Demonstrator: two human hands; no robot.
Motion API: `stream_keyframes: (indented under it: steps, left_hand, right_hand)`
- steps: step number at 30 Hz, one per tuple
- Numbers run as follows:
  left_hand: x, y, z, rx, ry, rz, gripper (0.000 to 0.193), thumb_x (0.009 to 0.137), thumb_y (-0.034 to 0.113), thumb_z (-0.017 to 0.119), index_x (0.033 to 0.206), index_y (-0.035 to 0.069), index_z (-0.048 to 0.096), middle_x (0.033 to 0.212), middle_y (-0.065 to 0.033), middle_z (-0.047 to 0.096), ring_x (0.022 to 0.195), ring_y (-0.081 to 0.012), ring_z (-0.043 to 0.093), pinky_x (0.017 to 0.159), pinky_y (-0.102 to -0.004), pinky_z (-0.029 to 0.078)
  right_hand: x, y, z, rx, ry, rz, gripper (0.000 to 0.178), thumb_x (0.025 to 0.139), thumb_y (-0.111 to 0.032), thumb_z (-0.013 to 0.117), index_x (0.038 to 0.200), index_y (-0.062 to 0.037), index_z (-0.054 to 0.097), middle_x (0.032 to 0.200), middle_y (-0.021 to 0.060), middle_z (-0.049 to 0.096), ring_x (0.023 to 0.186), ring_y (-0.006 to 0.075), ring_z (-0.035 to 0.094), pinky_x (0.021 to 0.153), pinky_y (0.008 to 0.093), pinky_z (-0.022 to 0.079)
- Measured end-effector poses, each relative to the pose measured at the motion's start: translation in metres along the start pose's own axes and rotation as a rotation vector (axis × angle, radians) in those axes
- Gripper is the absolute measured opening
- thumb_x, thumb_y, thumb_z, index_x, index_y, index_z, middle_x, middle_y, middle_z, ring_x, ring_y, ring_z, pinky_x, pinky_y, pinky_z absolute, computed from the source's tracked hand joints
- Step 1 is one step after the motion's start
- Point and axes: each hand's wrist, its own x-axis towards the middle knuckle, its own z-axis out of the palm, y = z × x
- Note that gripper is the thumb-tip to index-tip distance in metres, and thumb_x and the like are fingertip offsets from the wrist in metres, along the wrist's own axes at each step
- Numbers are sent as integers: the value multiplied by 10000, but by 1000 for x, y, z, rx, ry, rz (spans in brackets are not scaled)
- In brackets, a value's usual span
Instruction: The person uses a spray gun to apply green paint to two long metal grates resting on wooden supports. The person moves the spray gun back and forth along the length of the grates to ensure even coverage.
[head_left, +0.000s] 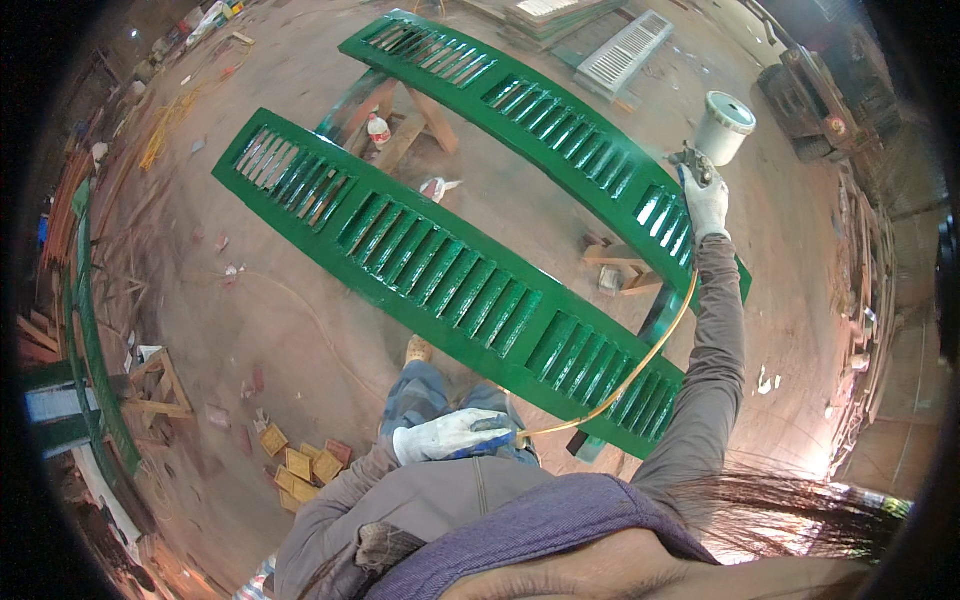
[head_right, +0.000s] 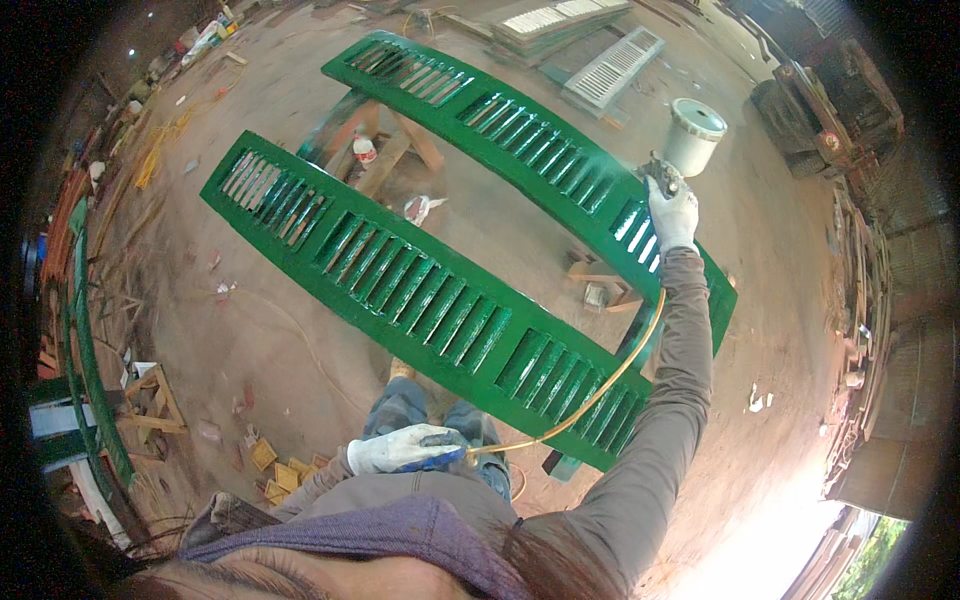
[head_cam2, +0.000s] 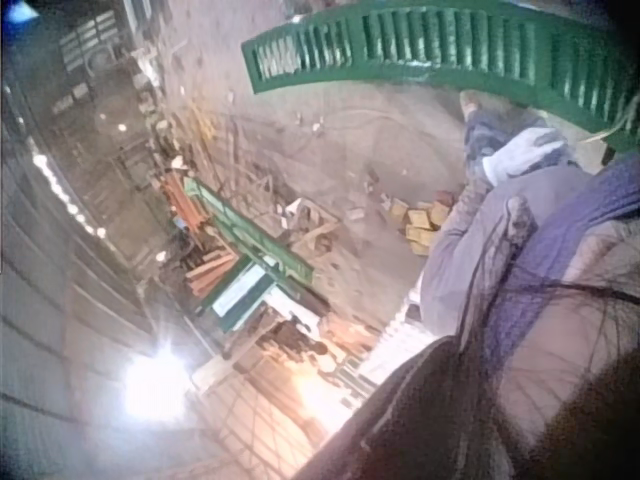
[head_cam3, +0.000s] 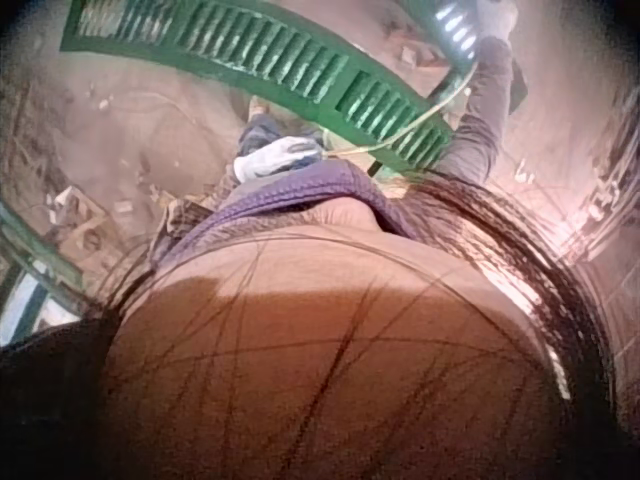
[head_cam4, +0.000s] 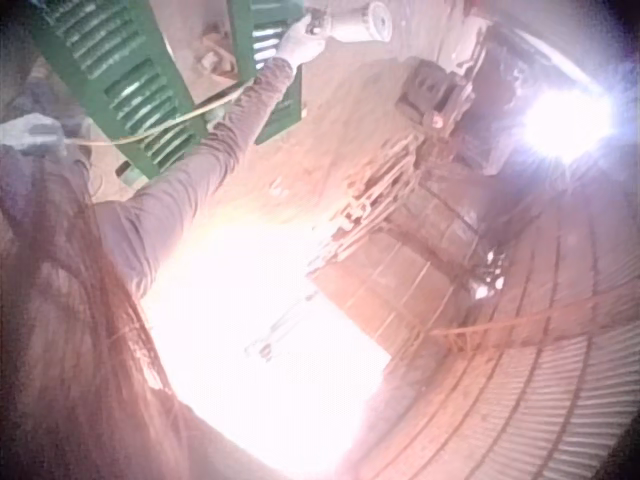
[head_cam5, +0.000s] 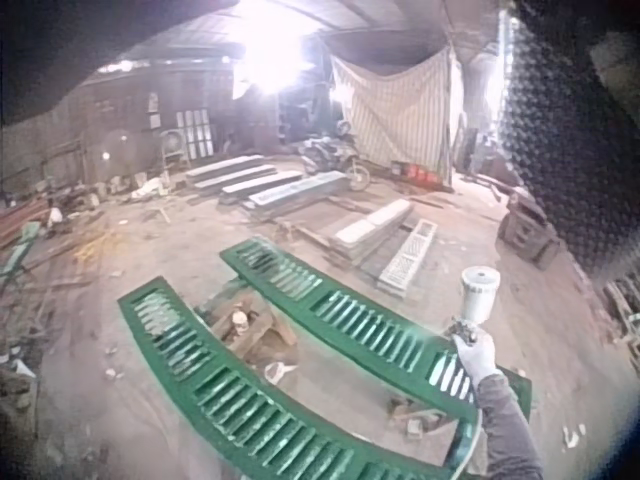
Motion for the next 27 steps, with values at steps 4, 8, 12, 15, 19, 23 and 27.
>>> stream_keyframes:
  steps: [4, 8, 12, 15, 19, 23, 27]
  left_hand:
    - [-8, -7, -2, -66, 102, -60, 353, 1017, 271, 510, 1233, -4, 552, 1144, -76, 603, 1026, -131, 545, 898, -269, 441]
    - [-5, -11, -14, 271, 22, 272, 379, 1008, 241, 509, 1305, 5, 516, 1239, -148, 574, 1114, -226, 560, 959, -319, 439]
    - [-10, 27, -16, 243, -91, -15, 440, 984, 184, 488, 1388, 13, 457, 1371, -243, 460, 1217, -374, 502, 1033, -395, 407]
    - [-9, 32, -28, 384, -132, 132, 465, 967, 156, 480, 1409, 18, 440, 1393, -272, 424, 1226, -418, 484, 1043, -426, 398]
    - [-15, -1, -40, 470, -26, 433, 430, 969, 171, 487, 1366, 7, 475, 1306, -252, 495, 1149, -387, 532, 988, -425, 422]
    - [-23, 16, -49, 76, 31, 37, 381, 998, 210, 475, 1305, -13, 507, 1232, -208, 546, 1088, -308, 563, 935, -385, 439]
    - [-33, 4, -58, 185, 29, 184, 384, 1035, 239, 404, 1306, -17, 496, 1281, -171, 508, 1131, -296, 533, 954, -356, 432]
  right_hand:
    - [9, -12, 9, -14, 58, 37, 464, 829, -390, 711, 1178, -89, 665, 1068, 151, 702, 1007, 311, 658, 903, 397, 489]
    - [8, -1, 7, 153, -50, -47, 395, 834, -295, 731, 1128, -38, 667, 937, 100, 713, 822, 217, 670, 768, 349, 519]
    - [-16, -47, -7, 482, -382, 112, 262, 850, -164, 719, 1064, -20, 675, 804, 9, 676, 620, 55, 585, 550, 226, 461]
    - [-8, -60, 1, 527, -412, 29, 278, 867, -198, 721, 1061, -9, 665, 811, 34, 671, 632, 65, 581, 522, 225, 470]
    - [21, -64, 34, 153, -46, -61, 360, 833, -273, 745, 1055, 3, 681, 809, 17, 679, 628, 67, 580, 553, 259, 470]
    - [38, -78, 49, 184, -15, -4, 438, 845, -248, 709, 1213, -23, 637, 1048, 124, 719, 930, 199, 684, 862, 332, 511]
    - [33, -84, 54, 241, -25, -142, 233, 886, -176, 692, 1055, -16, 693, 778, -5, 674, 612, 47, 574, 542, 230, 464]
